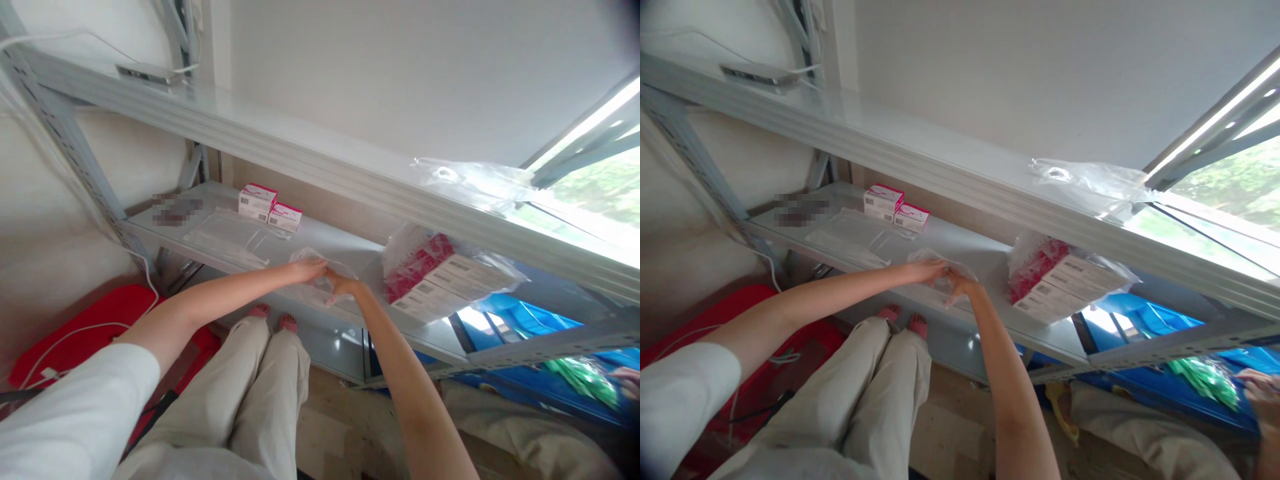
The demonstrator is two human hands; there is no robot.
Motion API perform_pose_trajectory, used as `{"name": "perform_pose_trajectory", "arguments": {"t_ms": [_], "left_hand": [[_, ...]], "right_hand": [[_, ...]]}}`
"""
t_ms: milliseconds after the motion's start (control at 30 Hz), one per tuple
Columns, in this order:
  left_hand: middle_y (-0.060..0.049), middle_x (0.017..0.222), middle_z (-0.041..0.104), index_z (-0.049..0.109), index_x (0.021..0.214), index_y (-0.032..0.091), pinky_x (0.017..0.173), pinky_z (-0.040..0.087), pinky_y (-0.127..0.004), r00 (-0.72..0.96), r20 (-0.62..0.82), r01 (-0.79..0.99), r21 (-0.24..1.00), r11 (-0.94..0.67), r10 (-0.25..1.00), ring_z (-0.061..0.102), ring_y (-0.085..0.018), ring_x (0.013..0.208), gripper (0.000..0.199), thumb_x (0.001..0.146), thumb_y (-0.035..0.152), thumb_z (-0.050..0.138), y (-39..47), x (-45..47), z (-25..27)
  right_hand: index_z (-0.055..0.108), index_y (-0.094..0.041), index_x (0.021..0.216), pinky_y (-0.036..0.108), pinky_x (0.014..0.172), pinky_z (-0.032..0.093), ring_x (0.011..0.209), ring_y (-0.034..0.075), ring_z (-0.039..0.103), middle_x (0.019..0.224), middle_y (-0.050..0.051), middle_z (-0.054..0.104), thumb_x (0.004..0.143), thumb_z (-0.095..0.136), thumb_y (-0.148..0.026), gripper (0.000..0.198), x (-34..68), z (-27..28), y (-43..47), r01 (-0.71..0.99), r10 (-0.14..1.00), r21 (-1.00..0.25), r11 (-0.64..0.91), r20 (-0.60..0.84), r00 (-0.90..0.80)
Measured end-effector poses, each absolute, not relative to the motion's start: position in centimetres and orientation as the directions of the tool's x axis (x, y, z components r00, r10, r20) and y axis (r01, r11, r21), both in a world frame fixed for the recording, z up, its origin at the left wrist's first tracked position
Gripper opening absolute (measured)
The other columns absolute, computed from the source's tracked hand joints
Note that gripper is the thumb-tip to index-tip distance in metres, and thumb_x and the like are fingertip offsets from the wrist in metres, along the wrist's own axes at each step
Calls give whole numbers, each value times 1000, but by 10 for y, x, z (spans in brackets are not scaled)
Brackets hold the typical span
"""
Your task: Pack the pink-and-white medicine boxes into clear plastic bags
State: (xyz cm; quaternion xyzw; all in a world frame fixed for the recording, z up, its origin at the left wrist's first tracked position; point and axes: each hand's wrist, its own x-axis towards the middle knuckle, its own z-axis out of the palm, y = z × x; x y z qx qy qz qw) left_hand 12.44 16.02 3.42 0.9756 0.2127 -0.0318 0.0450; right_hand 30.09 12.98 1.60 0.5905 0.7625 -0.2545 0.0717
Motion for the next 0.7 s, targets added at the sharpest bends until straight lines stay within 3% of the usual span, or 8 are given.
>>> {"name": "perform_pose_trajectory", "arguments": {"t_ms": [67,167,367,467,567,700], "left_hand": [[-16,138,48,49,131,7,103,32,-26,909,-130,412,129,-902,397,41,-26,128,72,65,15,76,166,129,30],[-21,141,43,43,136,4,106,32,-33,869,-240,475,161,-865,433,40,-30,130,87,61,27,79,183,126,20],[-17,152,26,33,145,9,113,24,-41,804,-390,543,175,-821,449,26,-33,139,113,49,42,83,213,110,13],[-15,152,25,29,147,15,113,23,-45,771,-424,591,197,-782,476,25,-35,139,118,47,48,82,215,112,14],[-16,153,21,28,148,11,114,21,-43,754,-437,609,188,-770,490,24,-37,139,122,46,51,82,211,113,13],[-15,150,32,34,145,10,113,24,-43,752,-372,643,228,-731,544,27,-41,136,117,48,58,79,210,114,5]], "right_hand": [[20,-28,149,36,117,20,144,27,16,158,7,8,34,90,-25,135,303,18,129,937,836,-307,170,-458,-302],[12,-26,151,39,117,19,144,29,13,158,9,5,37,89,-24,137,308,23,126,943,808,-305,133,-517,-281],[19,-19,150,31,117,17,144,27,15,157,11,11,36,88,-18,133,322,31,125,933,775,-321,164,-543,-324],[22,-19,150,28,116,16,144,25,16,156,10,14,37,87,-18,130,327,30,127,929,775,-316,193,-532,-342],[23,-20,149,29,117,17,144,24,17,157,8,14,35,88,-20,131,333,29,130,928,764,-308,208,-542,-351],[26,-19,148,32,115,22,141,27,26,155,11,19,38,86,-18,126,338,32,137,928,775,-320,194,-530,-344]]}}
